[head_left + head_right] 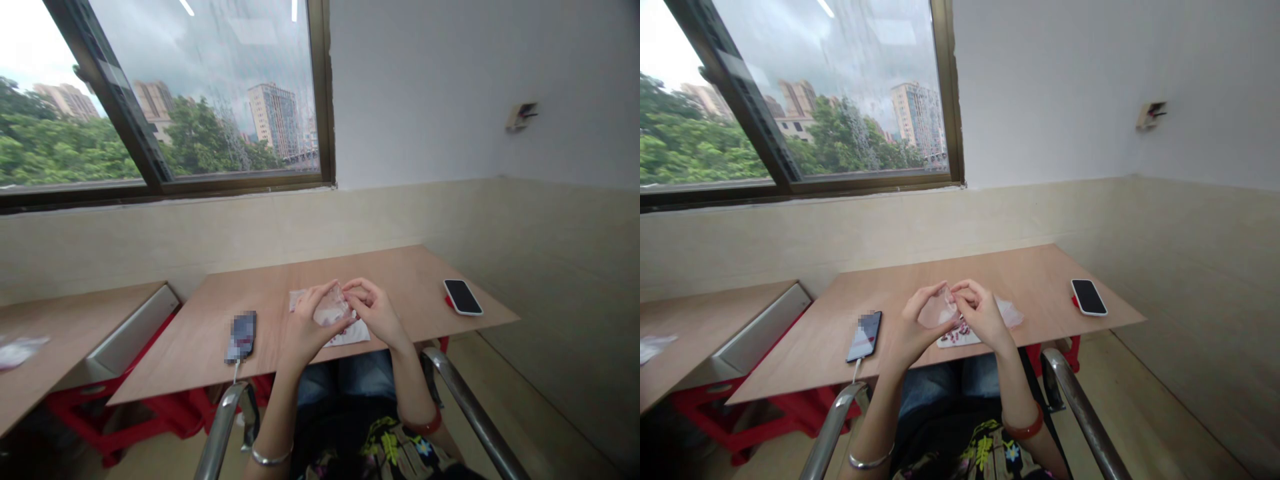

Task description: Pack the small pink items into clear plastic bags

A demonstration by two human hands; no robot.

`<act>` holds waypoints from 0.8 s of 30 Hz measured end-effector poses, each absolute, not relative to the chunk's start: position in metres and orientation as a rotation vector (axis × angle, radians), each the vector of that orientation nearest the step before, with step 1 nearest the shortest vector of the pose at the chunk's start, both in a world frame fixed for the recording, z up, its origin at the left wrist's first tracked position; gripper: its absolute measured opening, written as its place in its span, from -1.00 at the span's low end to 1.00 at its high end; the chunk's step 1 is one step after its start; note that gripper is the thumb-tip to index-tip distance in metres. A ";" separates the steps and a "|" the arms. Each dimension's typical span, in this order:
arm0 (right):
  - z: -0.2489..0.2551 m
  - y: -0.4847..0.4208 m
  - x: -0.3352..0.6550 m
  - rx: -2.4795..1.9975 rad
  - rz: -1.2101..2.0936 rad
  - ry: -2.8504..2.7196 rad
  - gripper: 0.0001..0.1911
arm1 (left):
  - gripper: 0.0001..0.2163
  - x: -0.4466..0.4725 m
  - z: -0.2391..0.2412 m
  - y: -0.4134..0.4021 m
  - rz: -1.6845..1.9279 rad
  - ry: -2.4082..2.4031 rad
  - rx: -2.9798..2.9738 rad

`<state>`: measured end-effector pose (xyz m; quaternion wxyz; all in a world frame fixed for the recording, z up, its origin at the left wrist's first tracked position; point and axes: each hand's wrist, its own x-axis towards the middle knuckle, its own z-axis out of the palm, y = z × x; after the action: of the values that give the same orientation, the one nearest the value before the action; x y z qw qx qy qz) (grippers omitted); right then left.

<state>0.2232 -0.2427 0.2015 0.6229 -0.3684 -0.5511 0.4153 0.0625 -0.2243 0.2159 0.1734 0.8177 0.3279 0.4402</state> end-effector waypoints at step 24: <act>0.199 -0.236 0.229 -0.897 0.836 -1.374 -0.60 | -0.54 0.060 0.207 -0.215 1.408 0.976 2.233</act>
<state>0.2286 -0.2364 0.1992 0.6052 -0.3879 -0.5938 0.3615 0.0596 -0.2147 0.2066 0.1627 0.7828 0.3422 0.4936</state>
